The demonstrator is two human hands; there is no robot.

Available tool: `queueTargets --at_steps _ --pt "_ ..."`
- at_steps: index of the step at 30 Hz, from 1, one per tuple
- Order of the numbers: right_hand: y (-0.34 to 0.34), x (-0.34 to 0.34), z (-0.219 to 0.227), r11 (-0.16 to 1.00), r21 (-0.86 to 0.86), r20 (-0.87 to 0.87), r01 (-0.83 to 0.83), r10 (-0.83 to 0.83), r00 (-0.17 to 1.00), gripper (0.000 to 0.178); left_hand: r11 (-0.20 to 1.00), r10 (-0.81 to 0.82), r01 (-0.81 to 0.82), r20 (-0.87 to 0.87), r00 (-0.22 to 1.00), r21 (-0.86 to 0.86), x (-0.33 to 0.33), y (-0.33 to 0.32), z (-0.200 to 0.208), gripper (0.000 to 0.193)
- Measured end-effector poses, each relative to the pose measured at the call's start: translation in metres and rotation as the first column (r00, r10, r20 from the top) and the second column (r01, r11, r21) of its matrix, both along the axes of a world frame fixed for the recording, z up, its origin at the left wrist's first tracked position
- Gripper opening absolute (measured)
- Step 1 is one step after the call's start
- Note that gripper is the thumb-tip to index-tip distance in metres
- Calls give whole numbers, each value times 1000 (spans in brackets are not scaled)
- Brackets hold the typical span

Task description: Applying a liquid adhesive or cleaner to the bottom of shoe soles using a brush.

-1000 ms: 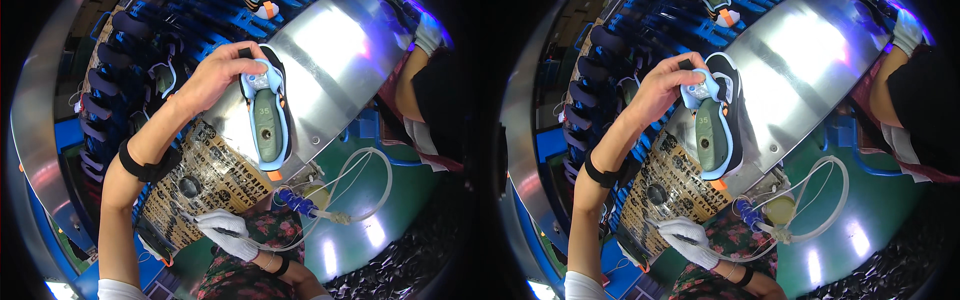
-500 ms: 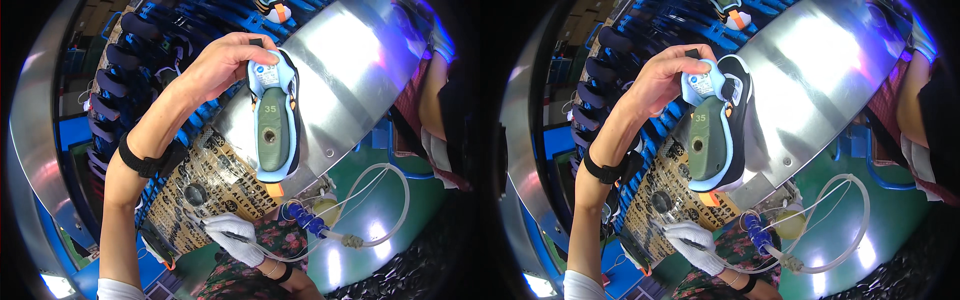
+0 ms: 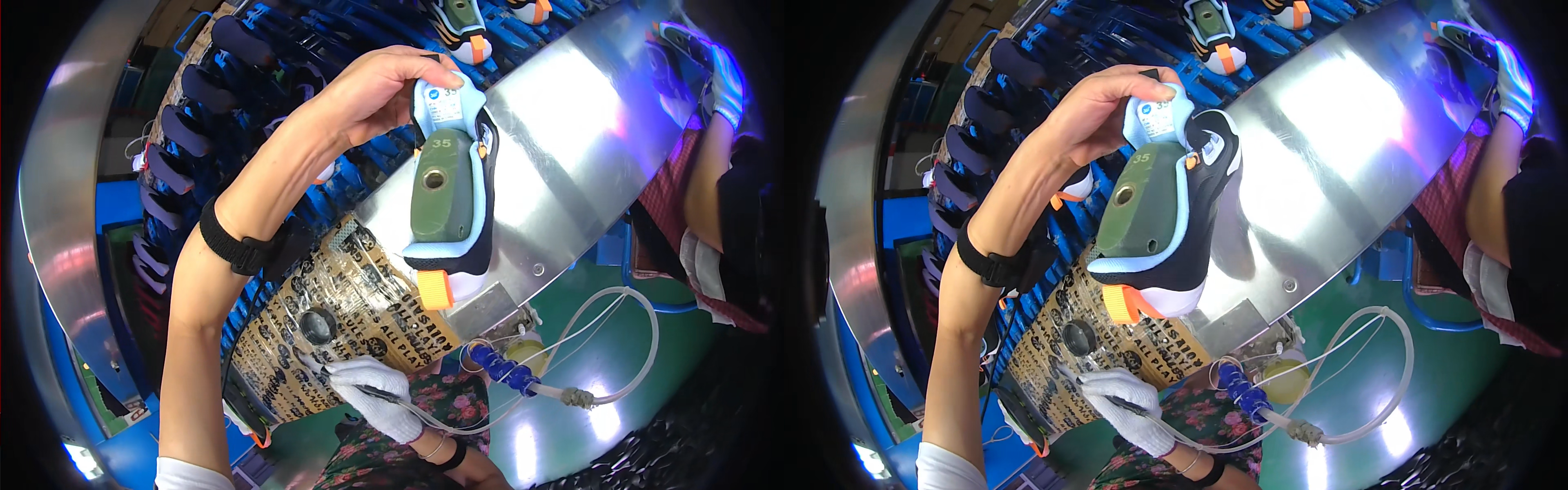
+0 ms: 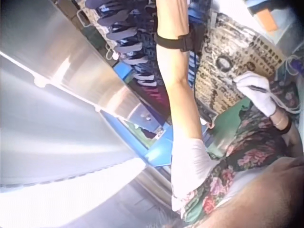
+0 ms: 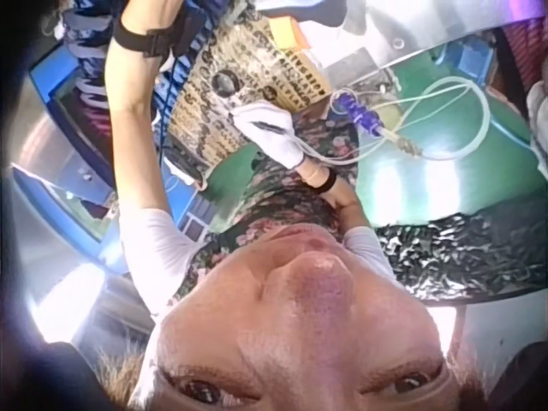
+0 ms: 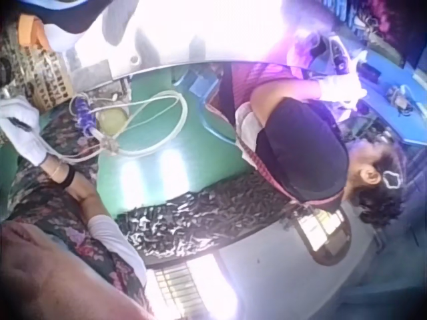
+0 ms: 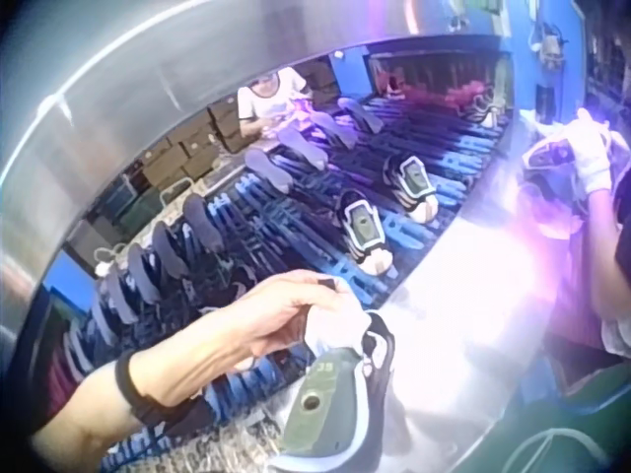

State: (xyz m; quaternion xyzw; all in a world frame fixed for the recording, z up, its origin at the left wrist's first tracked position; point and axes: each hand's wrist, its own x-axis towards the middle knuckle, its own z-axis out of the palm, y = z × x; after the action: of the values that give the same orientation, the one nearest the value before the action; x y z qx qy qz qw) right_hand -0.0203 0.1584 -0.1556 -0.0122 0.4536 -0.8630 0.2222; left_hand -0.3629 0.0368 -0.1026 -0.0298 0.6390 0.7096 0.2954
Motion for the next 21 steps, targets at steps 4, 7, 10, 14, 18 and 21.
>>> queueTargets --at_steps 4,7,10,14,18,21 --pt "-2 2 -2 1000 5 -17 -3 3 1000 17 999 -17 17 2 1000 27 0 4 0 20" --pt "-3 1 -2 1000 4 -44 -13 13 999 18 1000 11 -11 -6 1000 14 1 5 1 21" --pt "-4 3 -1 1000 1 -30 -30 30 999 19 999 29 -29 2 1000 24 0 6 2 23" --pt "-2 2 0 999 -4 -15 -49 49 999 19 1000 24 -24 9 1000 0 -2 5 3 22" --pt "-2 3 -2 998 -10 -3 -58 58 998 18 999 -17 17 -6 1000 28 -7 5 0 21" --pt "-3 3 -3 998 -18 -1 -55 55 998 17 1000 -18 18 -10 1000 22 -7 6 0 21"
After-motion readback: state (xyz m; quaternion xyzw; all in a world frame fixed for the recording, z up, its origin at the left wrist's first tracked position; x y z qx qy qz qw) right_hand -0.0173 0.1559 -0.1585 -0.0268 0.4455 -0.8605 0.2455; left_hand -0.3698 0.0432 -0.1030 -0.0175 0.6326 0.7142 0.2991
